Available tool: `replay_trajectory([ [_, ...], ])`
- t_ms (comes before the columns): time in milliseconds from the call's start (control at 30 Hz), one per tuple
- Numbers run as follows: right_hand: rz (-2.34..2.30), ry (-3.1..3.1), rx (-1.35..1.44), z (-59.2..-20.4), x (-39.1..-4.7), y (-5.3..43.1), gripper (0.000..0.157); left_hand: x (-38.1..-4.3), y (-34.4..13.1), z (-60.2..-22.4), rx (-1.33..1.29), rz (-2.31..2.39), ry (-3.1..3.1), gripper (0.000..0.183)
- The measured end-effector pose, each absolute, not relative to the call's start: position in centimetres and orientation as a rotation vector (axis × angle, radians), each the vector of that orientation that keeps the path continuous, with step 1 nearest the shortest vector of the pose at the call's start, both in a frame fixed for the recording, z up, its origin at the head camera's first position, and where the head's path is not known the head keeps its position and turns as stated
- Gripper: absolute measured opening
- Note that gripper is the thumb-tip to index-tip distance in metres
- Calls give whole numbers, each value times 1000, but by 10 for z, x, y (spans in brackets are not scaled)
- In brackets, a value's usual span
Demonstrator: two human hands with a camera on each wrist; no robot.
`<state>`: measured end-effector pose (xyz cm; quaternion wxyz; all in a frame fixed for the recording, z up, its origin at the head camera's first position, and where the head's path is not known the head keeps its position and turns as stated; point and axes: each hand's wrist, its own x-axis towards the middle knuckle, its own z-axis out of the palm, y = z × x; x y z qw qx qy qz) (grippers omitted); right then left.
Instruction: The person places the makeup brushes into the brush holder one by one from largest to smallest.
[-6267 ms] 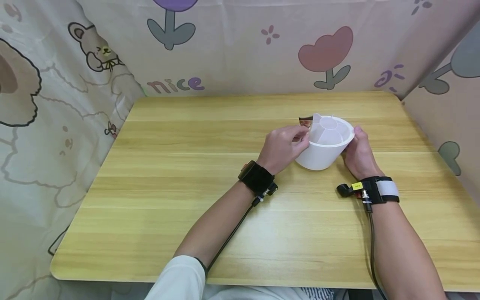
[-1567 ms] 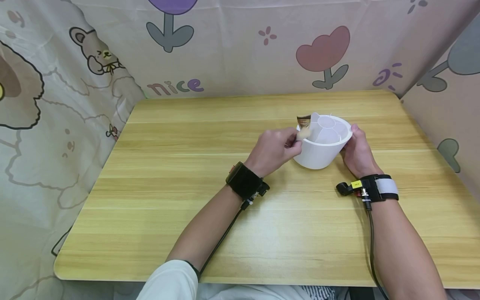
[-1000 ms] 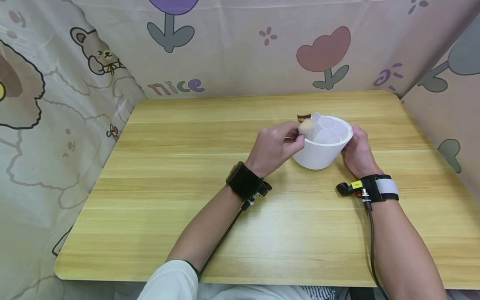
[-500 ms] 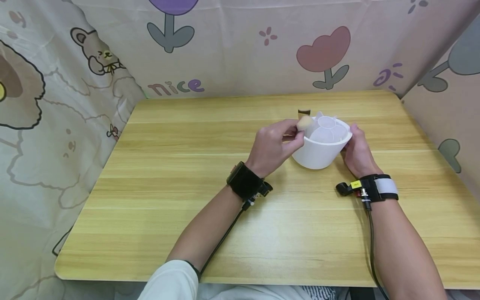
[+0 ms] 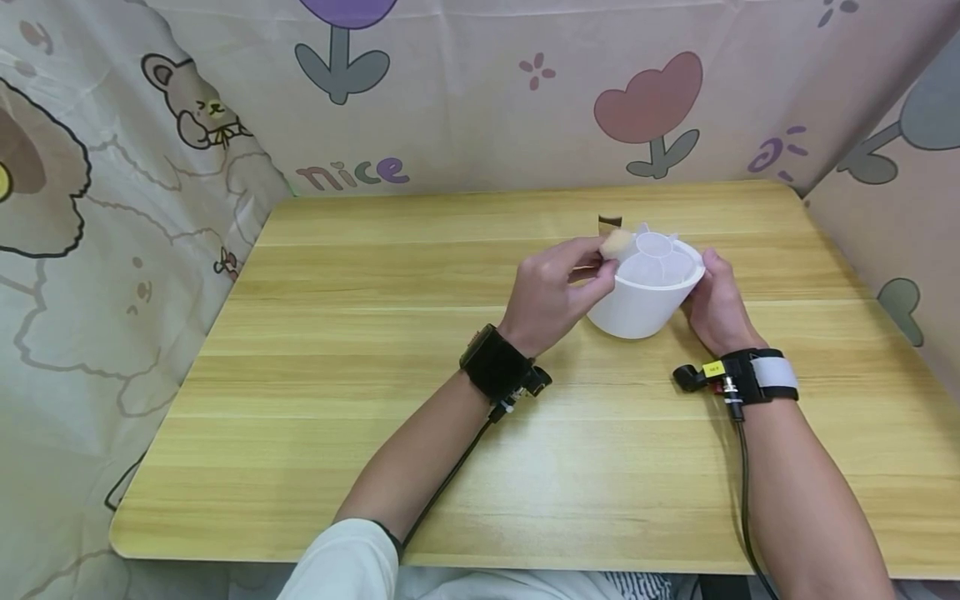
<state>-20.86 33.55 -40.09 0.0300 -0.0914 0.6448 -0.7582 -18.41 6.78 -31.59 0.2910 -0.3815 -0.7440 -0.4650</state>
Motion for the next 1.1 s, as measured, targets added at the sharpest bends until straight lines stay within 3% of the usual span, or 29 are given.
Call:
replay_trajectory([
  [1100, -2499, 1839, -344, -405, -209, 333, 56, -185, 76, -316, -1037, -1268, -1933, 22],
])
